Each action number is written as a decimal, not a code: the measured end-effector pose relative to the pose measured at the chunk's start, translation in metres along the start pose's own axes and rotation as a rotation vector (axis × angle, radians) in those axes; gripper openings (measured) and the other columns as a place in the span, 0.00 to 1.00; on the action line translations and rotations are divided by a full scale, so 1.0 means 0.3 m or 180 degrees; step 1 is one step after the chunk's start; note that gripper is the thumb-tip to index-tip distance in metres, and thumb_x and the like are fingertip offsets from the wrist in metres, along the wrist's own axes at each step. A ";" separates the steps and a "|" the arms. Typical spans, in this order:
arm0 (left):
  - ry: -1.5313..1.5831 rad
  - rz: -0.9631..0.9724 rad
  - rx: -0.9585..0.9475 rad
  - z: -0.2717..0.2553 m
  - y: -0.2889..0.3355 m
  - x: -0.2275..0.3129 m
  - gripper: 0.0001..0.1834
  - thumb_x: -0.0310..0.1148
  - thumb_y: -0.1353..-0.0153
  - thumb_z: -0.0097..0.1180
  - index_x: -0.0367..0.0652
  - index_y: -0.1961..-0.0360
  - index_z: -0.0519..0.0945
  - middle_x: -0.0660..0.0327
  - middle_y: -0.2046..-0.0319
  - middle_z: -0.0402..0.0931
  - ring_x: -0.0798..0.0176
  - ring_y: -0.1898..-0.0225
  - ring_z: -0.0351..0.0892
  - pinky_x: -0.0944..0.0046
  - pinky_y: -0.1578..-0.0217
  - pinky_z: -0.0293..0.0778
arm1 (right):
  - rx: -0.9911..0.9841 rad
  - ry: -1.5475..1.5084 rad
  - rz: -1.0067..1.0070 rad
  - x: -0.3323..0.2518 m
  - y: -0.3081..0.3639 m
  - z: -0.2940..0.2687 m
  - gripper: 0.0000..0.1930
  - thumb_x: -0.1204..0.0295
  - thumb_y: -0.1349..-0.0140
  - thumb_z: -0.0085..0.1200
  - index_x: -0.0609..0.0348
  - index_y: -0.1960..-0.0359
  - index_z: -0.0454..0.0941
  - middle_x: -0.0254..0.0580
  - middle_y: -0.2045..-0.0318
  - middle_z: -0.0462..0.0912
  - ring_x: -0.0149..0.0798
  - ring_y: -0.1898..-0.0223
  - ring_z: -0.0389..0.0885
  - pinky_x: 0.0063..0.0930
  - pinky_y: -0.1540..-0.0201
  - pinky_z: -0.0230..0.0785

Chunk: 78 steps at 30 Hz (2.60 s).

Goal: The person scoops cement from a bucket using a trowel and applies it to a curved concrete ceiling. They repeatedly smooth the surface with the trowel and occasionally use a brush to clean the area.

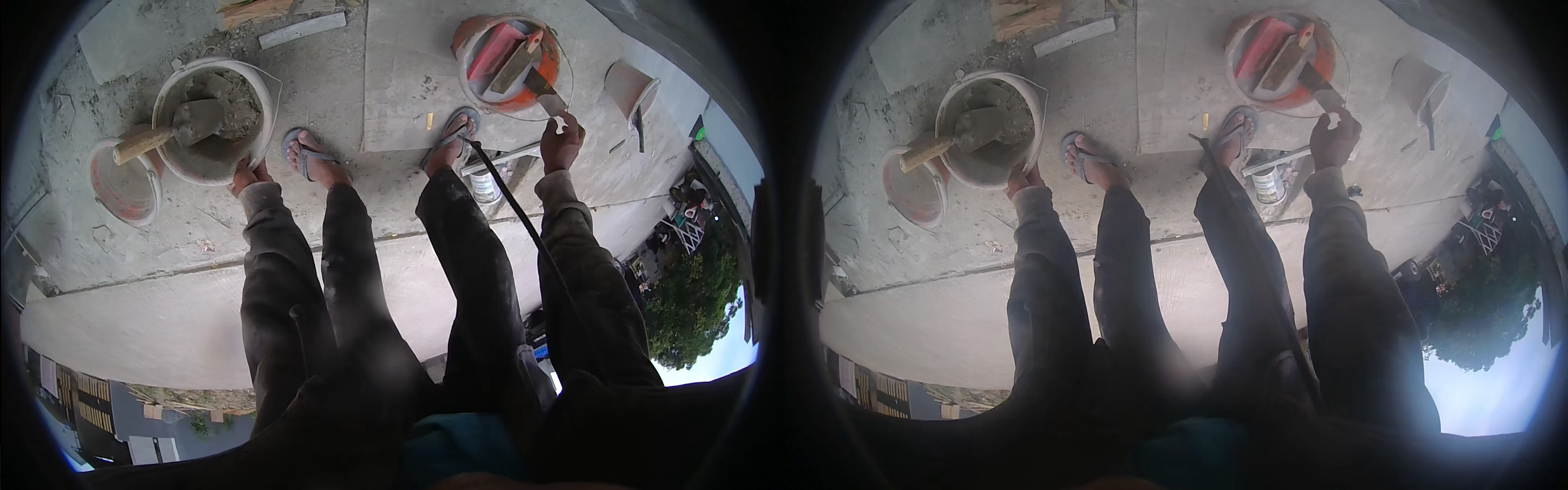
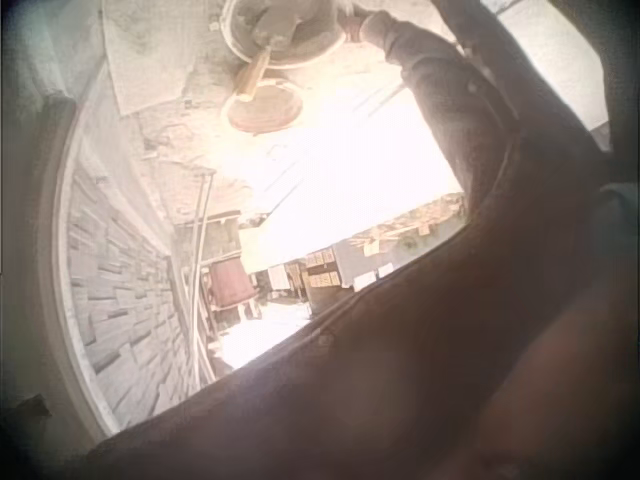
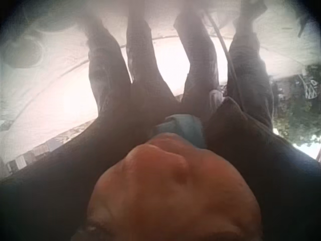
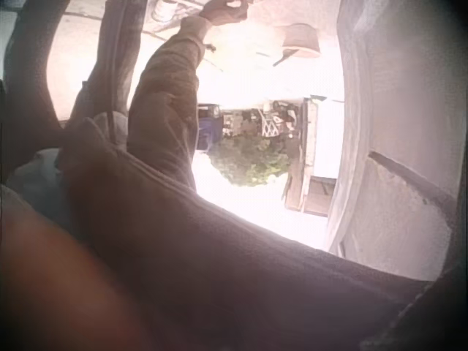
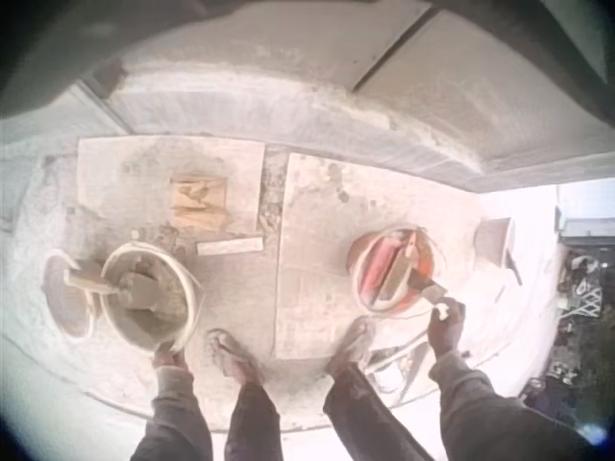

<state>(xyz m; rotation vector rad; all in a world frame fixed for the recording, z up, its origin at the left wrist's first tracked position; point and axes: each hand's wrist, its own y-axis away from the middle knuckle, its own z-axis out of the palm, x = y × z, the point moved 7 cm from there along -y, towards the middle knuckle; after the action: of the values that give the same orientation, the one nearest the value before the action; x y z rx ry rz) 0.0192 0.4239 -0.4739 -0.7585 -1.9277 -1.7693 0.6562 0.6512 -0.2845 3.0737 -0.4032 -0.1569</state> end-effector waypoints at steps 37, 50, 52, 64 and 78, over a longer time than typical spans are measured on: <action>-0.5238 0.1826 -0.2405 0.466 0.533 0.101 0.22 0.34 0.35 0.60 0.40 0.41 0.76 0.54 0.44 0.78 0.57 0.44 0.78 0.59 0.46 0.74 | 0.0536 -0.1818 0.1312 -0.164 -0.146 0.002 0.12 0.69 0.36 0.62 0.57 0.57 0.73 0.44 0.60 0.85 0.46 0.64 0.85 0.38 0.61 0.78; -0.5259 0.2048 -0.2213 -0.053 0.987 1.100 0.18 0.44 0.38 0.59 0.47 0.51 0.83 0.55 0.59 0.85 0.55 0.55 0.85 0.57 0.50 0.78 | 0.0932 -0.6795 0.2490 0.005 0.058 -0.885 0.20 0.68 0.27 0.52 0.65 0.40 0.67 0.45 0.42 0.73 0.35 0.40 0.73 0.31 0.35 0.66; -0.4904 0.2512 -0.2249 0.123 1.133 1.242 0.19 0.46 0.36 0.57 0.47 0.51 0.83 0.52 0.57 0.85 0.48 0.54 0.84 0.54 0.51 0.77 | 0.0886 -0.6899 0.1825 -0.133 -0.001 -1.197 0.21 0.67 0.28 0.54 0.65 0.40 0.67 0.45 0.42 0.74 0.35 0.41 0.73 0.30 0.36 0.67; -0.2631 0.5357 -0.2071 0.767 2.071 1.937 0.23 0.34 0.37 0.61 0.41 0.42 0.75 0.48 0.45 0.76 0.43 0.42 0.73 0.51 0.40 0.68 | 0.2348 -0.3557 -0.3668 -1.443 -0.169 -2.784 0.11 0.76 0.43 0.67 0.59 0.58 0.83 0.44 0.58 0.86 0.42 0.58 0.86 0.32 0.57 0.80; -0.1542 0.6533 -0.2319 1.342 2.398 2.435 0.40 0.31 0.43 0.64 0.28 0.33 0.59 0.33 0.29 0.47 0.30 0.28 0.47 0.39 0.32 0.51 | 0.2614 -0.2302 -0.4673 -2.427 -0.179 -2.809 0.14 0.77 0.48 0.65 0.55 0.58 0.83 0.36 0.57 0.86 0.43 0.56 0.84 0.34 0.56 0.79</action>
<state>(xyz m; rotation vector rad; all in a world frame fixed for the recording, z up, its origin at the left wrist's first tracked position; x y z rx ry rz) -0.0556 0.9386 0.4970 -2.2159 0.1687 -0.6526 0.0585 0.9120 0.6200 2.9687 2.3088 -1.3448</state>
